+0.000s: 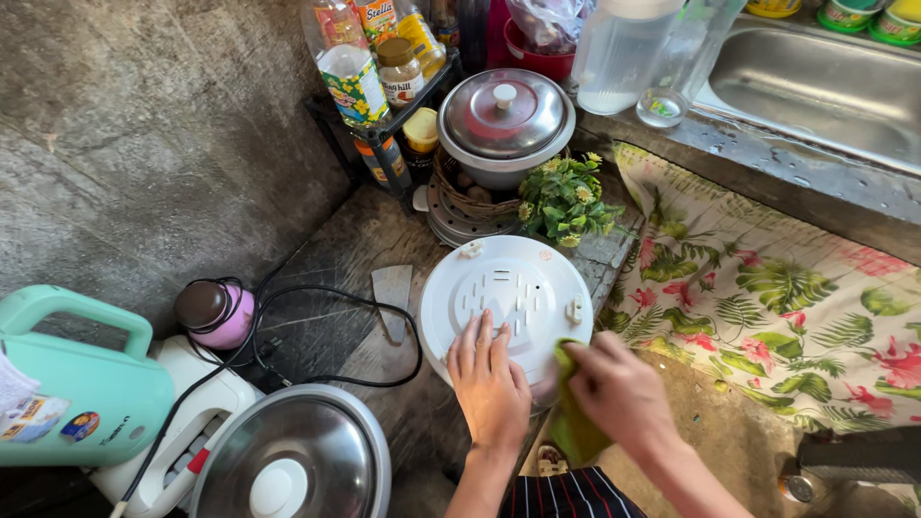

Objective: The person wipes the underside and body of a white rice cooker with a green cloth, then wipes the inner pot and the pot's exterior, reassembles the cooker, and handles the power cord at the end.

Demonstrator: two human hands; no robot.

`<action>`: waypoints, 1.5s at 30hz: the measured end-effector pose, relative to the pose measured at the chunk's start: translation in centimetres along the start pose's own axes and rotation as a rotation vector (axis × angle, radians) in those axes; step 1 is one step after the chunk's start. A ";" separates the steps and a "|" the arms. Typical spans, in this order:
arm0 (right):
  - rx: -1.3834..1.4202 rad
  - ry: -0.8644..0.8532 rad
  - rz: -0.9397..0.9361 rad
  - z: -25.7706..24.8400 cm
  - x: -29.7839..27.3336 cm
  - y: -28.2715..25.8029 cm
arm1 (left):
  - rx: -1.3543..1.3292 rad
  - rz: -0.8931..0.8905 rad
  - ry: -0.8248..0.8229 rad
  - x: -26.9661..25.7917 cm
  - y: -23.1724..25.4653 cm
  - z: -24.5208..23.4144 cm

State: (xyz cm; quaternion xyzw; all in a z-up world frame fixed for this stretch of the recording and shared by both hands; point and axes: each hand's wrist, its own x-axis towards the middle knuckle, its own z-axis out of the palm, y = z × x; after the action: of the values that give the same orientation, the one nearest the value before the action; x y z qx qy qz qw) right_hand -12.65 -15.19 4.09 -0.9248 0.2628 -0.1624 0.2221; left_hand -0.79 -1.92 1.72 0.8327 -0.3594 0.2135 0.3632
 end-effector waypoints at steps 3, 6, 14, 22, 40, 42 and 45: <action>0.298 0.288 0.109 -0.7 1.4 2.0 | -0.097 -0.065 -0.076 0.8 1.6 -0.3; 0.355 0.387 0.126 0.3 3.1 2.8 | -0.294 -0.046 -0.136 2.0 3.2 0.9; 0.352 0.458 0.117 2.4 3.8 2.4 | -0.444 -0.216 -0.411 4.6 4.5 5.5; 0.311 0.466 0.052 1.9 3.7 1.4 | -0.432 -0.205 -0.360 4.8 4.6 4.8; 0.396 0.325 -0.003 0.1 1.8 1.1 | -0.518 -0.422 -0.453 5.1 3.8 2.1; 0.393 0.352 -0.014 -1.0 2.5 0.3 | -0.393 -0.585 -0.361 4.5 1.9 -0.3; 0.172 0.339 -0.132 -1.0 2.9 -1.6 | -0.089 -0.489 -0.050 2.7 -1.2 -2.4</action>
State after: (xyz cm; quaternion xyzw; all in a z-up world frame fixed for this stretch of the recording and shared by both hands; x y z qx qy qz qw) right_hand -10.06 -15.92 6.21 -0.8770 0.2206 -0.3519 0.2415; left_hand 1.62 -0.74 4.44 0.8832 -0.1650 0.0826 0.4312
